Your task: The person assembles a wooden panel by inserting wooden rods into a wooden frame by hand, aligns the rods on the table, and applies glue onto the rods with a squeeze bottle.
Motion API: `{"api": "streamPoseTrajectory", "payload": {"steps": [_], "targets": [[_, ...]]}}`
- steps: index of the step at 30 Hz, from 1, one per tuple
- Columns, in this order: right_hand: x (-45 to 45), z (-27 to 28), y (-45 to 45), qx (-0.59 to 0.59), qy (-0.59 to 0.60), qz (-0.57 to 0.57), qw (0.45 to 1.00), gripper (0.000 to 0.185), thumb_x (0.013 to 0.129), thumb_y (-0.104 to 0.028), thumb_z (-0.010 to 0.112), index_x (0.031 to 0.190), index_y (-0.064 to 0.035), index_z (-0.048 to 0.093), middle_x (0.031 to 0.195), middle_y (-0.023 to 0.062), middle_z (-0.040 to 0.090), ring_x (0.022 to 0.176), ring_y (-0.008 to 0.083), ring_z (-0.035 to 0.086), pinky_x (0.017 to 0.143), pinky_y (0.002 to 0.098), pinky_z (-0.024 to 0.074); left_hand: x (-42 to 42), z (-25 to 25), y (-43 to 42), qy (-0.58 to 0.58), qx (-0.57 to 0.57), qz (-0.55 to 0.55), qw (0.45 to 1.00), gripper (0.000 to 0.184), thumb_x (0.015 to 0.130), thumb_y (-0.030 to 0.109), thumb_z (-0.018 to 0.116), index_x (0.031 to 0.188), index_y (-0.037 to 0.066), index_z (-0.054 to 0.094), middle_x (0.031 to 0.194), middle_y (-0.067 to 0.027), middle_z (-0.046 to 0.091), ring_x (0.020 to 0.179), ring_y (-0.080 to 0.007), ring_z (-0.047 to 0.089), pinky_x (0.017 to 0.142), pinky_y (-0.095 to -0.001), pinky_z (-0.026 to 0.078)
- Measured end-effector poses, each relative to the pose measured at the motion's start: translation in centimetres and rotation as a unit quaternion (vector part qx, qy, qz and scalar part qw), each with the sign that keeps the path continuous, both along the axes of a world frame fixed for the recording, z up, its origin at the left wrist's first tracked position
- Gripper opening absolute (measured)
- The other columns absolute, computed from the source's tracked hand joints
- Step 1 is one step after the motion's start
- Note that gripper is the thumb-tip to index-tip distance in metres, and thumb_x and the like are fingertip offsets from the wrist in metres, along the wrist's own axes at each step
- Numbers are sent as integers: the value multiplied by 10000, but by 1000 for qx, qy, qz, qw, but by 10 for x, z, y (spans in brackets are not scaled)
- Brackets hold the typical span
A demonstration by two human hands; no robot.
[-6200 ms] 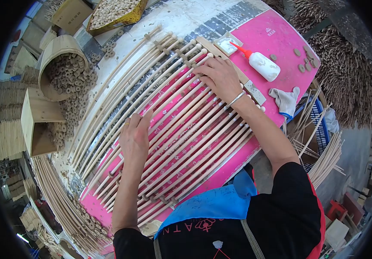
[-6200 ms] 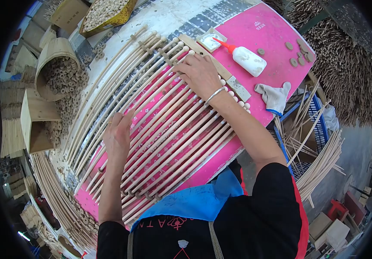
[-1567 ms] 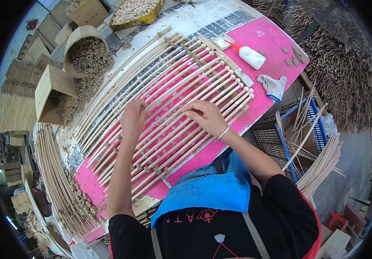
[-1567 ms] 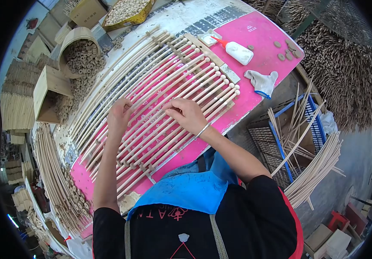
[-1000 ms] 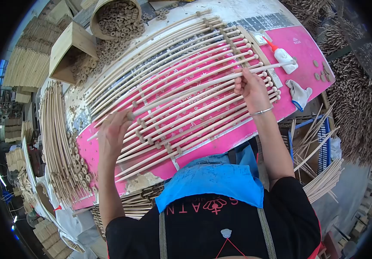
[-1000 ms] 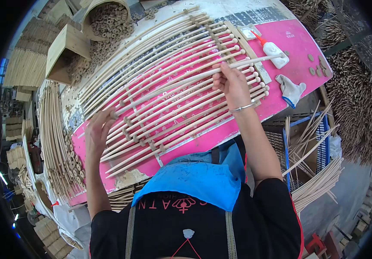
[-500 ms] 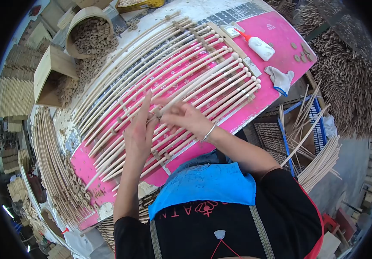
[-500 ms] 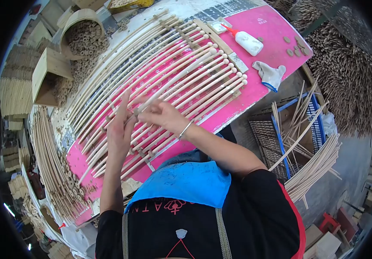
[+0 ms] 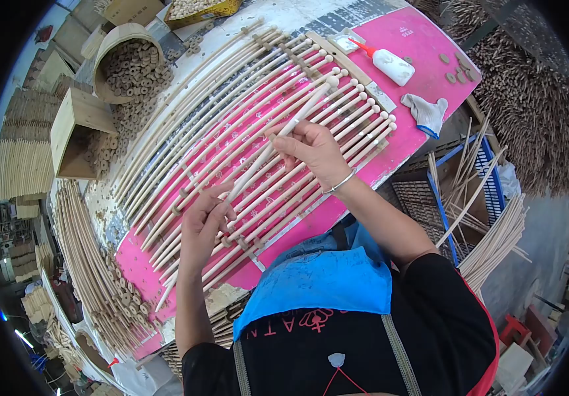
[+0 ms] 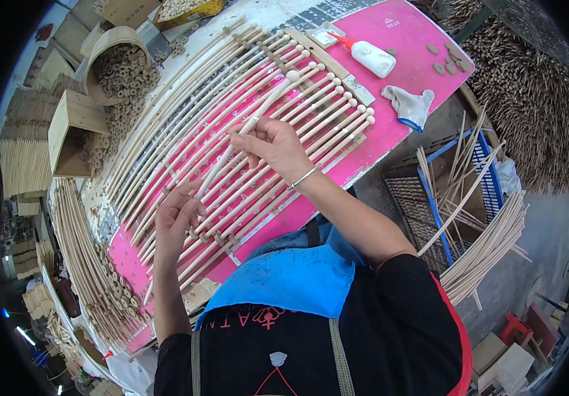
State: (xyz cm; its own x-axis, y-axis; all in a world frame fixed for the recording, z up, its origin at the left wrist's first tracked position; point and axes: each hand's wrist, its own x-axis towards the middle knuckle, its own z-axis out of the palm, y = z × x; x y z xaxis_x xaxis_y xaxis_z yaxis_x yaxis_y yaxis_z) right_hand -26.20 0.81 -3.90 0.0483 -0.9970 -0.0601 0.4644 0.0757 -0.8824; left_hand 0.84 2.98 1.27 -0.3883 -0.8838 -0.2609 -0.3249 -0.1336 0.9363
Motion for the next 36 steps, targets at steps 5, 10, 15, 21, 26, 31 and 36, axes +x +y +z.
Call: {"api": "streamPoseTrajectory", "payload": {"steps": [5,10,15,21,26,31,36], "targets": [[0,0,-2,-1,11,-6,1000,277,964,-182,758,1171,-1,730,872,16,683,657,58,606,568,209,519,8,-2,0,22,33,0,999,318,1079,100,516,1366,10,617,830,-31,672,600,-36,545,544,-179,410],[-7,-4,-9,0,21,-23,1000,267,962,-191,763,1146,0,732,861,17,679,642,59,616,542,206,512,17,-6,1,26,57,2,998,304,1091,116,504,1344,-3,621,819,-48,690,569,-44,556,519,-179,402],[-10,-3,-11,25,33,-49,998,273,920,-265,820,982,-18,721,773,16,675,604,46,594,510,188,486,21,-6,0,41,95,-9,995,300,1087,109,510,1335,-10,628,814,-47,683,582,-46,551,523,-184,403],[-17,-2,-14,98,67,-45,992,342,931,-363,802,990,-44,694,741,4,641,614,52,594,529,197,492,18,-7,2,2,16,8,1000,301,1063,67,538,1337,-13,634,828,-20,642,632,-30,512,574,-182,420],[-26,4,-9,34,-51,52,997,477,987,-291,735,1360,-17,619,893,2,637,759,54,617,646,213,531,25,-10,0,2,4,20,1000,310,1052,57,548,1340,-17,635,849,-10,638,662,-29,523,592,-178,426],[-27,-5,-12,77,13,10,997,344,965,-251,762,1206,-20,678,808,-19,648,675,41,603,583,185,496,23,-10,-2,-12,-18,17,1000,312,1049,66,561,1342,-7,641,866,-6,644,714,-32,557,606,-183,441],[-28,-2,-9,84,7,14,996,310,957,-256,774,1148,-31,679,783,-19,648,646,39,595,558,179,478,21,-9,-4,-25,-18,16,999,317,1042,61,573,1344,3,648,900,-5,657,816,-58,595,667,-198,464]]}}
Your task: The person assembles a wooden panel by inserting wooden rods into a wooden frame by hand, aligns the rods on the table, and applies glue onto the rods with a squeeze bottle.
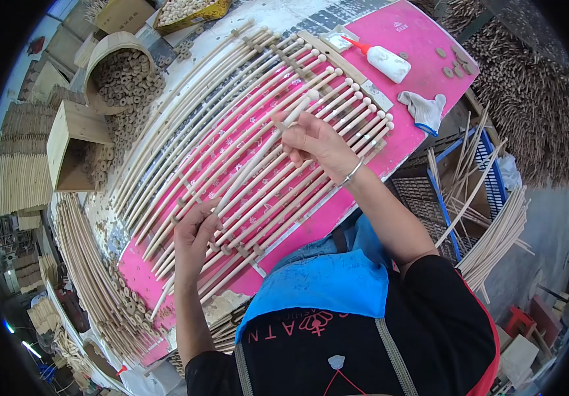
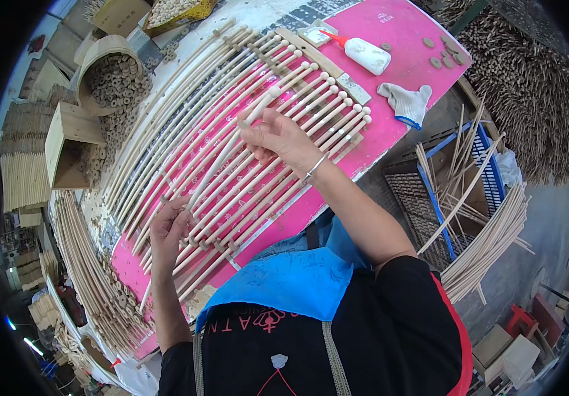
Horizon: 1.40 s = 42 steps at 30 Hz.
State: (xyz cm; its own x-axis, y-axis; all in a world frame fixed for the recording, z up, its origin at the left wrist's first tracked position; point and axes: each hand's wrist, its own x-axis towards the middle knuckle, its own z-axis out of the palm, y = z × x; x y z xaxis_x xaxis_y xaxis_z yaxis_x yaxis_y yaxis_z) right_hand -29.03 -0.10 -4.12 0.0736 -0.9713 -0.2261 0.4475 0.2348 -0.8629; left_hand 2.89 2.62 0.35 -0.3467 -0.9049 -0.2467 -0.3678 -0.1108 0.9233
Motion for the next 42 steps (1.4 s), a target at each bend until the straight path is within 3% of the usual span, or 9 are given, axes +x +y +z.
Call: {"api": "streamPoseTrajectory", "payload": {"steps": [2,6,12,15,20,24,32,42], "targets": [[0,-3,0,-38,-93,13,995,298,967,-266,765,1128,-33,672,794,-12,650,651,43,603,555,182,484,0,-1,-2,-2,-2,1,1000,316,1038,55,575,1340,-3,649,911,-10,658,839,-66,601,698,-208,474],[-4,-8,-5,-4,17,-7,1000,270,994,-306,729,1077,-59,657,773,-27,623,635,49,592,558,207,476,-2,-4,-7,-19,-10,-3,1000,308,1029,39,581,1321,-27,654,944,-27,660,871,-84,614,773,-235,496],[-9,-14,-8,5,-47,-12,999,231,990,-277,732,1058,-71,651,768,-28,628,634,47,599,567,205,487,-4,-4,-16,-13,-4,3,1000,318,1005,1,572,1312,-32,651,938,-25,671,833,-77,611,767,-236,489],[-13,-14,-13,13,-17,-21,1000,197,995,-264,721,1034,-84,653,772,-27,629,630,41,595,562,204,490,-8,-7,-25,-35,-22,2,999,316,1002,9,581,1307,-15,662,890,-15,666,801,-73,603,737,-240,485],[-20,-12,-32,34,55,-84,994,298,993,-357,719,1053,-78,633,753,-5,629,605,50,590,513,199,466,-25,-16,-58,-104,-160,-15,982,290,979,26,652,1264,-7,694,917,-58,674,806,-114,606,736,-269,495],[-31,-19,-40,15,61,-138,988,325,1014,-369,690,1114,-67,623,770,-2,632,600,64,567,525,213,456,-57,-20,-104,-168,-370,-53,912,209,984,7,643,1180,20,712,976,-129,671,858,-246,673,751,-319,523],[-46,-28,-29,4,43,-116,992,297,1065,-276,611,1235,-32,619,806,7,618,642,55,579,541,203,463,-90,-56,-153,-195,-388,-43,900,221,971,37,659,1180,59,727,966,-98,631,831,-259,667,734,-359,523],[-53,-26,-18,-6,40,-104,994,269,1069,-262,595,1240,-55,623,816,-4,620,655,41,587,545,187,465,-99,-69,-158,-219,-399,-27,890,193,955,60,689,1140,62,745,904,-84,595,789,-247,641,694,-366,512]]}}
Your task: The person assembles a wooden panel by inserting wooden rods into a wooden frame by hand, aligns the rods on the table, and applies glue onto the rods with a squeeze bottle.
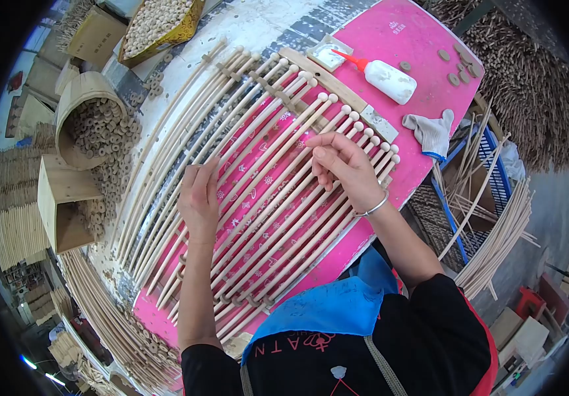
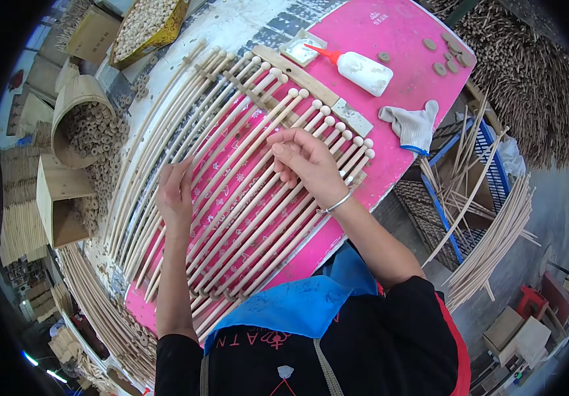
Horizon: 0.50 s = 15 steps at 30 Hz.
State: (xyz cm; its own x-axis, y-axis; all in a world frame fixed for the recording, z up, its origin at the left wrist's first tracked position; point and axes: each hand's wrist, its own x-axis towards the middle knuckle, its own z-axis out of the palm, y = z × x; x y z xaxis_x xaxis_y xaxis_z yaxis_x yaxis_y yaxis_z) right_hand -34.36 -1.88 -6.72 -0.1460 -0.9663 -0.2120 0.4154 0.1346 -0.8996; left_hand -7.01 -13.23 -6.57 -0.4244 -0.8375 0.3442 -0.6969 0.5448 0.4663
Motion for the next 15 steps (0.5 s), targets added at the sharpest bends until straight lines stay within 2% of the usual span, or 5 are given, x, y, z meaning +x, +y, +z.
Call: {"api": "streamPoseTrajectory", "payload": {"steps": [6,8,15], "targets": [[2,0,4,9,-10,-8,1000,268,1064,-248,615,1220,-31,641,806,-10,640,657,28,592,550,172,474,2,-5,-1,-80,-77,3,994,196,940,76,704,1125,98,765,907,-61,621,860,-238,637,724,-367,519],[2,-2,6,18,-19,-1,1000,267,1064,-250,615,1222,-37,644,811,-9,644,653,27,592,549,174,474,3,-7,-2,-98,-87,3,991,222,930,85,711,1145,106,760,952,-60,641,911,-250,629,779,-381,520],[0,1,24,25,9,7,1000,260,1074,-256,583,1233,-60,641,822,-25,632,664,25,585,557,178,458,3,14,23,-84,-136,-8,987,352,898,95,730,1249,117,708,1048,-81,647,952,-271,625,842,-428,507]]}}
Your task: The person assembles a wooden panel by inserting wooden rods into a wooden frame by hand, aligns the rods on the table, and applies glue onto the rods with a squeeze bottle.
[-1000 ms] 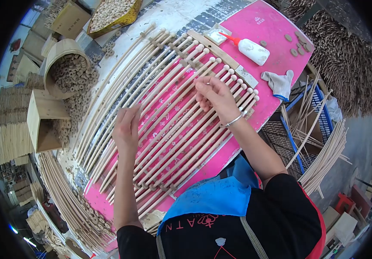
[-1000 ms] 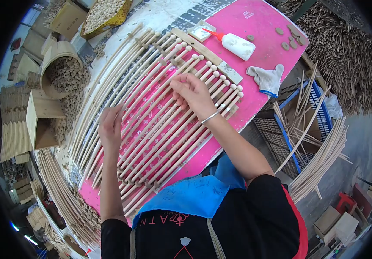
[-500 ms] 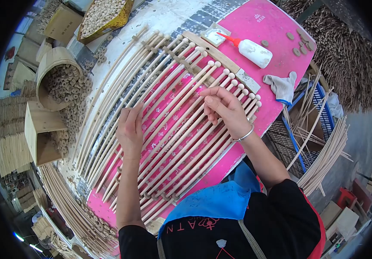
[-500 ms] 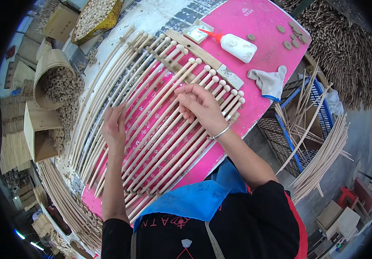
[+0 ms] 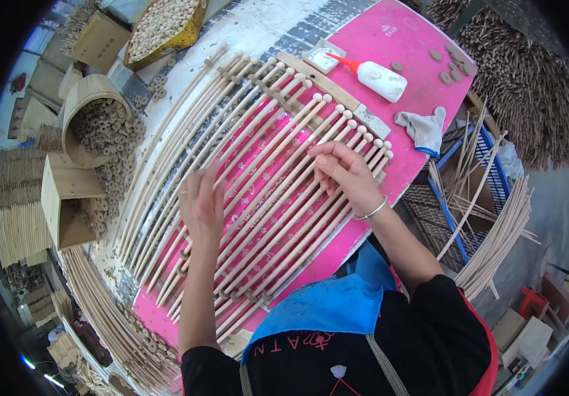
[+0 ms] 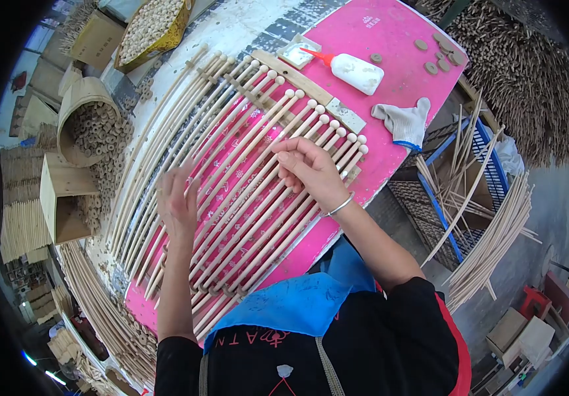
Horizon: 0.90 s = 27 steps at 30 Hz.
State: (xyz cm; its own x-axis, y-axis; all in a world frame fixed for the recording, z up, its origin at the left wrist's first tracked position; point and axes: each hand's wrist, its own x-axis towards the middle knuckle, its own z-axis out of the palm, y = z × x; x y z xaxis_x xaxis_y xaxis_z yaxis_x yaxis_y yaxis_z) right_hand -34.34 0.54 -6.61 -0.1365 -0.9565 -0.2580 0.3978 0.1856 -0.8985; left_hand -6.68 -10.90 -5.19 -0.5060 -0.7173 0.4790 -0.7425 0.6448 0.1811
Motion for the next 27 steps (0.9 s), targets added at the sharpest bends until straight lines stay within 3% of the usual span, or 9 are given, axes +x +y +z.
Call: {"api": "streamPoseTrajectory", "payload": {"steps": [2,11,14,17,20,23,24,26,27], "targets": [[-2,-2,6,-2,5,-1,1000,260,1075,-257,581,1235,-61,641,821,-25,632,662,25,584,555,178,457,9,-7,14,-46,62,-49,996,375,885,84,735,1257,117,700,1047,-79,650,954,-276,634,842,-429,508],[9,-8,17,-27,-6,12,1000,231,1062,-230,613,1193,-49,670,800,-23,645,641,25,583,542,174,469,13,-24,22,-75,40,-20,996,304,876,35,675,1173,77,727,967,-95,643,911,-282,647,825,-417,528],[15,-6,13,-17,36,53,998,282,1070,-263,596,1239,-51,675,834,-27,645,686,30,593,570,179,482,4,6,40,-43,5,-13,999,330,858,17,678,1177,80,728,945,-90,621,895,-270,638,787,-417,527],[38,5,3,-1,-7,53,999,333,1064,-295,603,1244,-22,663,838,-8,644,691,57,606,578,198,500,3,34,64,-52,-7,-35,998,386,827,-18,685,1189,103,737,902,-75,571,841,-255,601,741,-407,513],[61,0,-6,30,-86,37,995,308,1042,-338,647,1040,-36,710,813,29,693,665,88,643,587,233,538,9,44,89,-70,-21,-42,996,338,839,17,739,1157,132,755,891,-61,579,819,-247,598,697,-395,481],[64,7,-5,-3,-104,30,994,316,1039,-339,653,958,-42,719,792,47,709,658,113,672,612,257,566,34,63,106,-52,12,-24,998,426,875,62,736,1293,144,717,1042,-85,635,946,-267,622,815,-420,498],[61,7,-5,-21,-114,37,993,315,1042,-334,647,956,-39,719,794,50,711,661,118,679,619,263,573,51,71,113,-72,28,18,997,491,897,92,734,1382,135,668,1164,-100,653,1077,-276,622,897,-433,495],[50,6,-4,-29,-114,36,992,310,1048,-321,636,977,-31,722,809,54,718,667,121,685,623,267,578,81,85,119,-65,25,52,996,482,871,132,773,1342,109,672,1111,-115,681,1039,-289,662,869,-409,519],[44,5,-4,-29,-110,31,993,312,1051,-319,631,986,-29,723,811,53,718,666,120,685,623,268,578,94,92,125,-39,113,84,989,463,888,124,759,1340,87,666,1120,-127,684,1042,-294,672,864,-414,530]]}}
